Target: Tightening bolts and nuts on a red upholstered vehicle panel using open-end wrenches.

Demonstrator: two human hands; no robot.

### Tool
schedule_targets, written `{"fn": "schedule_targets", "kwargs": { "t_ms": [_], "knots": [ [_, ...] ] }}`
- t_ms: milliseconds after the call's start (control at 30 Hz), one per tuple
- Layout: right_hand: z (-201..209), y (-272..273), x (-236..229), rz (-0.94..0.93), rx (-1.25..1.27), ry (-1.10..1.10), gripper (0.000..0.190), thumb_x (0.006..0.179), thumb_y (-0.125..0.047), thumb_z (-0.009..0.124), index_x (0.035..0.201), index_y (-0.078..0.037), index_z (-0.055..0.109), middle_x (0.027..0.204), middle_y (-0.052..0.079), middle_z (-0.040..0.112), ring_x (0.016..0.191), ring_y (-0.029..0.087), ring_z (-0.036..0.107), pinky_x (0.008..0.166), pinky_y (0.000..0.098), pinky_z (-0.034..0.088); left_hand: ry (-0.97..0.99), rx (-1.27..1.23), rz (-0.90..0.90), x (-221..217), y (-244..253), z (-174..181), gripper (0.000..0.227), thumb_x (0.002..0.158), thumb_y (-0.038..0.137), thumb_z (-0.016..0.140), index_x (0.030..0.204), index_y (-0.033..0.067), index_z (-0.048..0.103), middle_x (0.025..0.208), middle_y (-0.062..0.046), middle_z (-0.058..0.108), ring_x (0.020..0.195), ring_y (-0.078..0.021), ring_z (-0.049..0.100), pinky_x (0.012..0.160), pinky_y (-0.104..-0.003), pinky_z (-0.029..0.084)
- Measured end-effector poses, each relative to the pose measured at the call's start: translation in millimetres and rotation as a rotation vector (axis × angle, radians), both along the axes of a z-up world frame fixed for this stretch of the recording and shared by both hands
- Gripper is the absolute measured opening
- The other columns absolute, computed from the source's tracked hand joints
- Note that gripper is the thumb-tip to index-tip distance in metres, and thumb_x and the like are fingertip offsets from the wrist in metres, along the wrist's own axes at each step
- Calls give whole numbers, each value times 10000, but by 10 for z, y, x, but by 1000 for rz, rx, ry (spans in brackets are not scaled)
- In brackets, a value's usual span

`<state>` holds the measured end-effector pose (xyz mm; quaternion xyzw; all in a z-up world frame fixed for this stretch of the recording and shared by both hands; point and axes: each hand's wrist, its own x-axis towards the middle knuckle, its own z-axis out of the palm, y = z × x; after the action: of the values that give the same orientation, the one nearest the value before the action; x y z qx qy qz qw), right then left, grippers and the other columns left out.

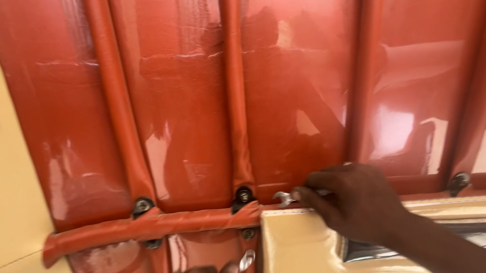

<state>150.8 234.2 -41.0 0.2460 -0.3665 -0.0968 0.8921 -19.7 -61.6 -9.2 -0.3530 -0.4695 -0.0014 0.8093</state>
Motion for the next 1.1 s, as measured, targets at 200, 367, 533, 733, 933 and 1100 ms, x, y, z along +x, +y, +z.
{"fn": "schedule_targets", "kwargs": {
  "t_ms": [200, 367, 533, 733, 933, 1100],
  "knots": [
    [-46, 988, 203, -88, 26, -40, 239, 887, -284, 673, 1013, -106, 772, 877, 108, 756, 835, 310, 715, 724, 429, 557, -390, 122, -204, 343, 495, -322, 340, 993, 448, 567, 962, 168, 758, 751, -164, 728, 735, -302, 733, 754, -485, 547],
    [-185, 1254, 445, -220, -93, -142, 238, 865, -280, 687, 1050, -163, 782, 955, 52, 767, 859, 289, 724, 749, 421, 568, -380, 213, -105, 1744, 1142, -872, 284, 964, 322, 486, 1113, 153, 659, 1034, -150, 722, 1040, -356, 665, 933, -531, 487],
    [-186, 973, 574, -386, -102, -201, 208, 862, -275, 699, 1027, -188, 792, 985, 48, 759, 885, 287, 719, 803, 430, 556, -475, 185, -14, 2160, 1430, -725, 358, 1017, 398, 513, 1126, 98, 674, 1015, -171, 731, 1021, -356, 716, 938, -533, 496],
    [-245, 663, 823, -479, -276, -281, 237, 858, -305, 698, 1062, -239, 799, 999, 22, 741, 886, 282, 711, 803, 439, 556, -381, 167, 3, 1879, 1765, -273, 225, 873, 187, 689, 1052, 79, 774, 1111, -174, 712, 1082, -360, 689, 926, -489, 538],
    [-147, 555, 953, -604, -298, -317, 204, 849, -225, 694, 1016, -185, 803, 919, 59, 753, 895, 287, 711, 834, 435, 556, -434, 187, -101, 1986, 1856, -268, 194, 847, 174, 727, 1021, 105, 777, 1131, -180, 744, 1107, -338, 700, 927, -449, 554],
    [-204, 580, 941, -494, -286, -381, 220, 847, -259, 710, 1032, -178, 798, 897, 87, 778, 791, 285, 742, 798, 428, 572, -513, 188, -204, 2073, 1849, -229, 268, 838, 169, 742, 1098, 107, 763, 1189, -173, 729, 1155, -341, 676, 974, -446, 541]
  ]
}}
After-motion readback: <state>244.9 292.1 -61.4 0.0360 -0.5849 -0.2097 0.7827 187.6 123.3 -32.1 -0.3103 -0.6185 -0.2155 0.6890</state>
